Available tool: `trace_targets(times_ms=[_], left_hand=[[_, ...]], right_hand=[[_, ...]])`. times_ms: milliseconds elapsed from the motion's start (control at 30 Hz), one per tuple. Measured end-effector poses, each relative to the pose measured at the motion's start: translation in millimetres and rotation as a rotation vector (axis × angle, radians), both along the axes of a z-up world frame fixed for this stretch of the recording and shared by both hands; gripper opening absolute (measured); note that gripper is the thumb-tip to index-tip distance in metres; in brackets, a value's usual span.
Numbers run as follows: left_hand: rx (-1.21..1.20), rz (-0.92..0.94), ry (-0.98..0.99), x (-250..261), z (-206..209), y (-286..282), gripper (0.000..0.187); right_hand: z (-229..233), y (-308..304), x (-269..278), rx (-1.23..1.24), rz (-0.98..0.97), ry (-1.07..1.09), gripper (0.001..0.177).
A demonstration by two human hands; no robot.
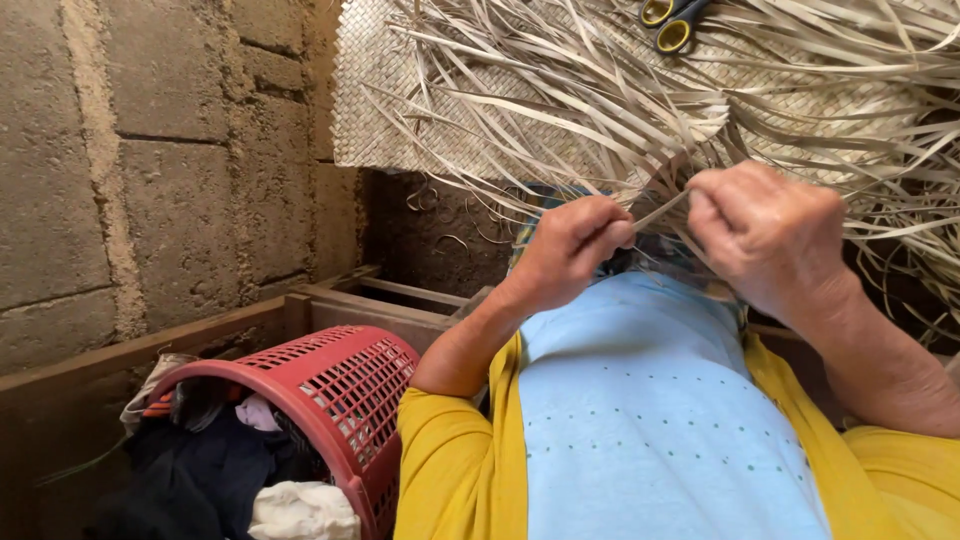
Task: A person is weaving a mat using dried plant fibers, tucking strands into the weave and occasionally using scissors to trim them.
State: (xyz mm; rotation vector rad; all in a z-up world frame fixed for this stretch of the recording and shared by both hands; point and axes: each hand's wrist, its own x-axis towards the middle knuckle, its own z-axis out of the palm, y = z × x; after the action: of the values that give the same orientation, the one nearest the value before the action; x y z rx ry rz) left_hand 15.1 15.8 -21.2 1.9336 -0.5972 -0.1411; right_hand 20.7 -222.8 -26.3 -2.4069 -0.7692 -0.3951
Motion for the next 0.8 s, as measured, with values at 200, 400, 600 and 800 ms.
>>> trace_targets(times_ms=[200,400,600,800], left_hand=[[-0.547,-0.018,0.729,1.9,0.9,16.9,0.029],[-0.222,0.184,0.372,8.0,-3.3,13.6,0.024],[-0.114,0.376,-0.153,14.2,-17.6,-16.1,0.01],[-0.279,0.464,-0.088,23.3,-27.5,-25.7,0.013]], right_hand=[[-40.4,-53.0,30.4,-0.418,-0.35,-0.19,0.012],[41.6,-46.4,30.5,-0.181,-0.331,-0.107,0.016],[-8.3,-7.4,11.9,0.289,0.009,-0.14,0.015],[-51.3,20.0,15.8,0.307,-0.036,-0.089,0.016]])
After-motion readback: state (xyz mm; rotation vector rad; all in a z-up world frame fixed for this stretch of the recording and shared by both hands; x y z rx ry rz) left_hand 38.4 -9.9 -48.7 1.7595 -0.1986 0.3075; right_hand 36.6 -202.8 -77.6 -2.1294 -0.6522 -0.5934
